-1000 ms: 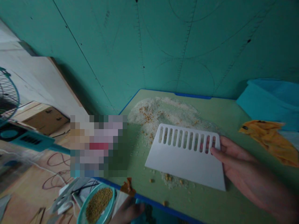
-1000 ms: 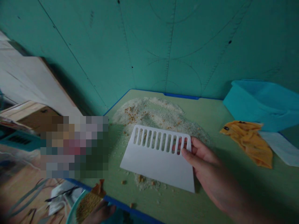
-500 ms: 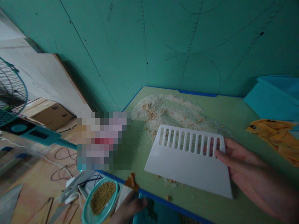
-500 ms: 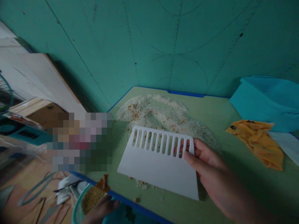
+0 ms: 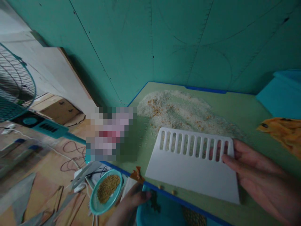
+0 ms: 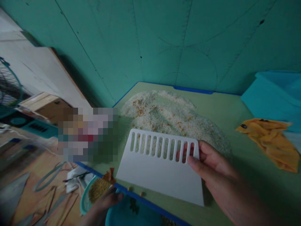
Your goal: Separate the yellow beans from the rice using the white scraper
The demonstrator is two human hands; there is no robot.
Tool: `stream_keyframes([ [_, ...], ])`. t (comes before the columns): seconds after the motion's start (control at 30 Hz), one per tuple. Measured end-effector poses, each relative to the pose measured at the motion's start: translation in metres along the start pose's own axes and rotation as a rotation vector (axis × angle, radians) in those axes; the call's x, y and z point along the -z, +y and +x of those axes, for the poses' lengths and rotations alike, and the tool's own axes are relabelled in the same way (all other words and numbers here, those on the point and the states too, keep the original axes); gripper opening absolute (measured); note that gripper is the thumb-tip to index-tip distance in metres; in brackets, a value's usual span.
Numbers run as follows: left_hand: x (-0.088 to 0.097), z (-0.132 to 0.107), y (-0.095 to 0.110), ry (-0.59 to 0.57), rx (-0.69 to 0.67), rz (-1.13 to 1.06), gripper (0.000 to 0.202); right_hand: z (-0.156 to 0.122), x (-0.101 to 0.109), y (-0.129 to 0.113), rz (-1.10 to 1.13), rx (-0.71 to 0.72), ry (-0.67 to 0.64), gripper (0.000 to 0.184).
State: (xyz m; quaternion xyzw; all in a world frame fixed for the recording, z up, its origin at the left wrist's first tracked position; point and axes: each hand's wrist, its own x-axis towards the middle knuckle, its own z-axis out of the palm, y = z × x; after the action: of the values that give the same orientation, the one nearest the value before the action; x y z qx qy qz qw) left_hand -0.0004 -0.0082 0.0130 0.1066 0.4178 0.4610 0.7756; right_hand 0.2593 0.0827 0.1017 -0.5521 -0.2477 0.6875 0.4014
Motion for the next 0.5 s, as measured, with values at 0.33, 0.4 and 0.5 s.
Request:
stream_keyframes([
  [0.33,0.0,0.002,-0.001,0.006,-0.025,0.05,0.029,0.0,0.001,-0.001,-0.039,0.023,-0.025,0.051],
  [0.4,-0.001,0.001,-0.001,-0.003,-0.041,0.044,0.031,0.0,0.004,0.002,-0.058,0.026,-0.054,0.048],
  [0.5,-0.001,-0.001,-0.001,0.019,-0.013,0.054,0.033,0.002,0.012,0.006,-0.093,0.027,-0.14,0.041],
])
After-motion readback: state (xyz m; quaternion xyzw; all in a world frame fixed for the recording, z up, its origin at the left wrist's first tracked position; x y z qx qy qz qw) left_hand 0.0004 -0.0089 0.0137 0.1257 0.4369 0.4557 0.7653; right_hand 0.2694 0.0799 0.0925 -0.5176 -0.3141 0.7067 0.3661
